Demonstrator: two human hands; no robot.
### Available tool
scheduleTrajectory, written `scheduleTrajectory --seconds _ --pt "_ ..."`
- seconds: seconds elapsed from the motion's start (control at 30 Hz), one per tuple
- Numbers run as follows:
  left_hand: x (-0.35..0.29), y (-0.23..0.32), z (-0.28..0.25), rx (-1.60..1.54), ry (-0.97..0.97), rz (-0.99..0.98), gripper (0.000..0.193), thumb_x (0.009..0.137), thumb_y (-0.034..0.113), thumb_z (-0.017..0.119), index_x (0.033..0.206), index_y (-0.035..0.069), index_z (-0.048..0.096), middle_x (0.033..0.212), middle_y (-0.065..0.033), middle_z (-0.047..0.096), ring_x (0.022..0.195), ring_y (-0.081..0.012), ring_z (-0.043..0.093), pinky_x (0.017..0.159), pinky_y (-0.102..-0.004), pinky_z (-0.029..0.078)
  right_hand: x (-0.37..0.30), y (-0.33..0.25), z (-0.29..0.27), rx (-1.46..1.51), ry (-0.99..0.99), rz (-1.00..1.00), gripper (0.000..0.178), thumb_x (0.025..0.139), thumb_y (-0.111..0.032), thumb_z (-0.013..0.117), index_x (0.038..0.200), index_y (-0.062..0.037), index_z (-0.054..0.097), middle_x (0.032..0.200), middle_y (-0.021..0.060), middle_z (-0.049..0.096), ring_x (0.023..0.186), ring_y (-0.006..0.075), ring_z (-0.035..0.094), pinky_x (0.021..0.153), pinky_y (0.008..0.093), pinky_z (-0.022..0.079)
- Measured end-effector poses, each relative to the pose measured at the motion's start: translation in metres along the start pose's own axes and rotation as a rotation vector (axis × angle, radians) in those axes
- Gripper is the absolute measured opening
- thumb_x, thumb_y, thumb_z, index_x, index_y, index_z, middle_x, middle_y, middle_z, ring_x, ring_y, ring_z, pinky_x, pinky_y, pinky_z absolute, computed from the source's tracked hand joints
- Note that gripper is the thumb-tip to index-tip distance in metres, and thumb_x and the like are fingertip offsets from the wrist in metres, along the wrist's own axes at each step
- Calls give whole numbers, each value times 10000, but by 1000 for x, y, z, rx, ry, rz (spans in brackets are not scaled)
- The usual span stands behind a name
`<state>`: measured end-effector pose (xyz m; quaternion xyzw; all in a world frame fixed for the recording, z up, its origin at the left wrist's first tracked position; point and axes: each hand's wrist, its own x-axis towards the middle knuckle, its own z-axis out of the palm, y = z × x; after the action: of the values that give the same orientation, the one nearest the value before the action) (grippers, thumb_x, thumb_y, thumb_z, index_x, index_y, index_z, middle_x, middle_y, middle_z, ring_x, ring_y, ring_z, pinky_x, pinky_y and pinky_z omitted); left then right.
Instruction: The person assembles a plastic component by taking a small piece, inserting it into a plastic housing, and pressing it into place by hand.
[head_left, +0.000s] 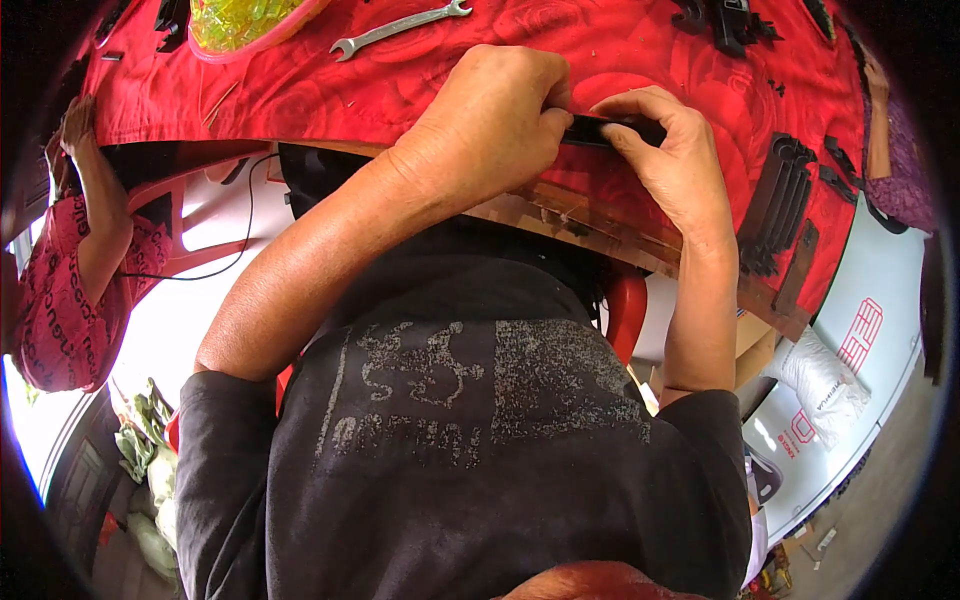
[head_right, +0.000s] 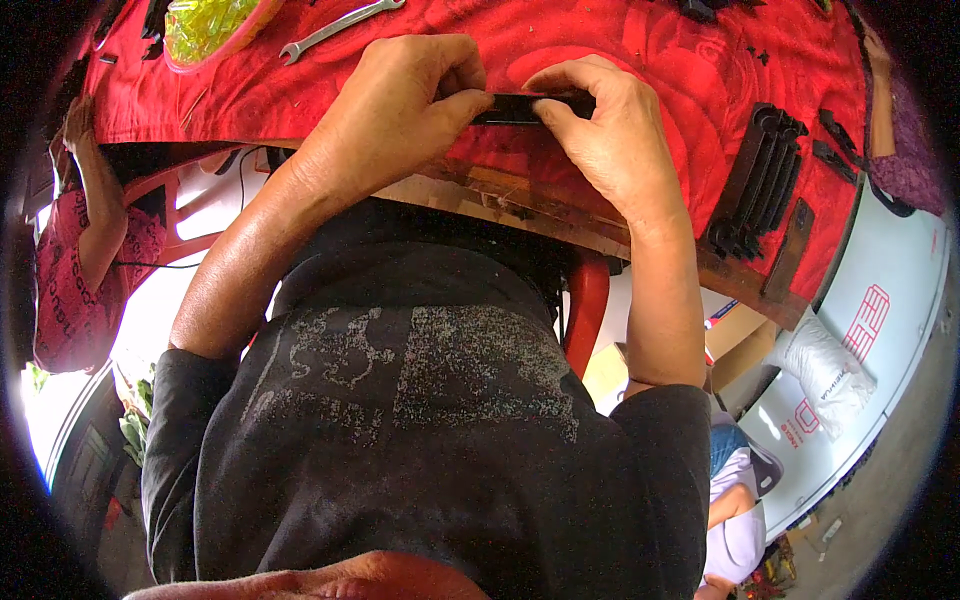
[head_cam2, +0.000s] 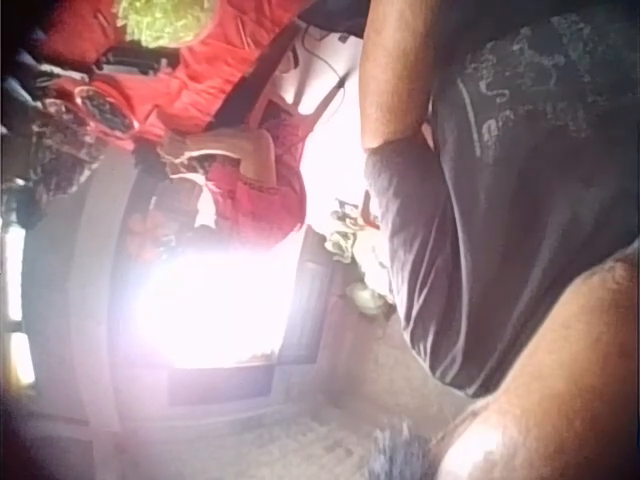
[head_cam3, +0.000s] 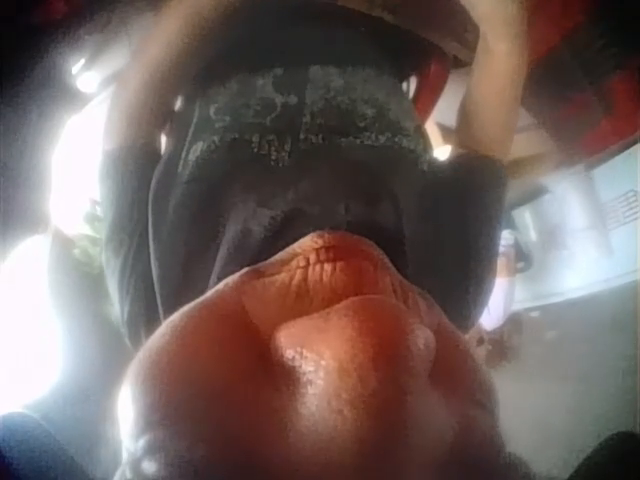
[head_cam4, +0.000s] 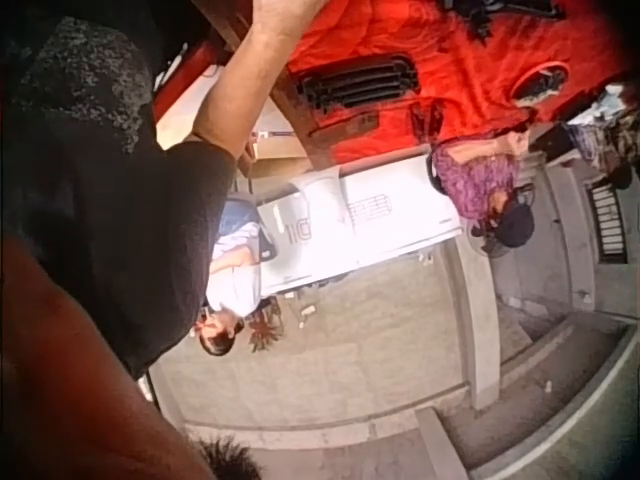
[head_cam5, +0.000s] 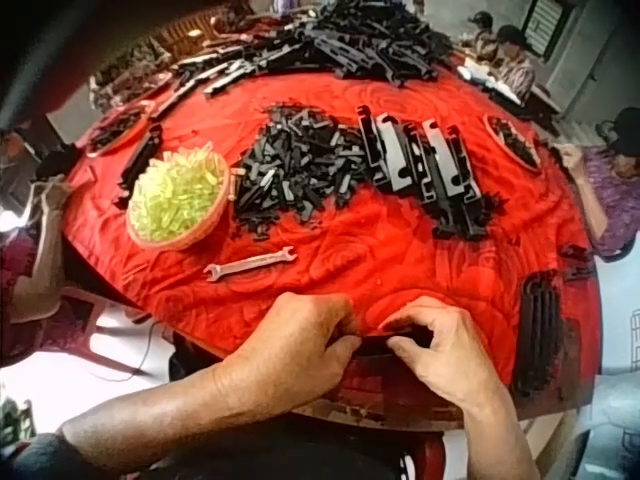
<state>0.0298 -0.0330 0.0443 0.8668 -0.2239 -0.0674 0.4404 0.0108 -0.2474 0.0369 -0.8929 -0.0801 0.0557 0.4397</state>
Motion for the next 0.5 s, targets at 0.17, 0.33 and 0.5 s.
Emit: scheduleTrajectory --seconds 0.17,0.33,0.5 --pt "0 3 -1 -67 -26 -70 134 824 96 705 884 -19 672 695 -160 659 621 -222 659 595 -343 500 3 1 -2 30 -54 12 151 802 -24 726 952 -10 734 864 112 719 812 191 712 770 305 543" --pt "0 3 6 17 28 -8 124 819 81 688 863 -30 658 699 -173 660 635 -254 675 607 -358 514 8 -2 -4 3 -124 63 140 800 -40 744 937 -11 737 836 104 725 776 174 698 738 299 535" --pt "1 2 7 38 37 7 118 814 73 685 858 -32 654 699 -181 657 644 -271 683 604 -367 515 11 1 -3 21 -127 39 138 799 -58 752 931 -19 743 820 96 727 765 155 688 720 300 527"
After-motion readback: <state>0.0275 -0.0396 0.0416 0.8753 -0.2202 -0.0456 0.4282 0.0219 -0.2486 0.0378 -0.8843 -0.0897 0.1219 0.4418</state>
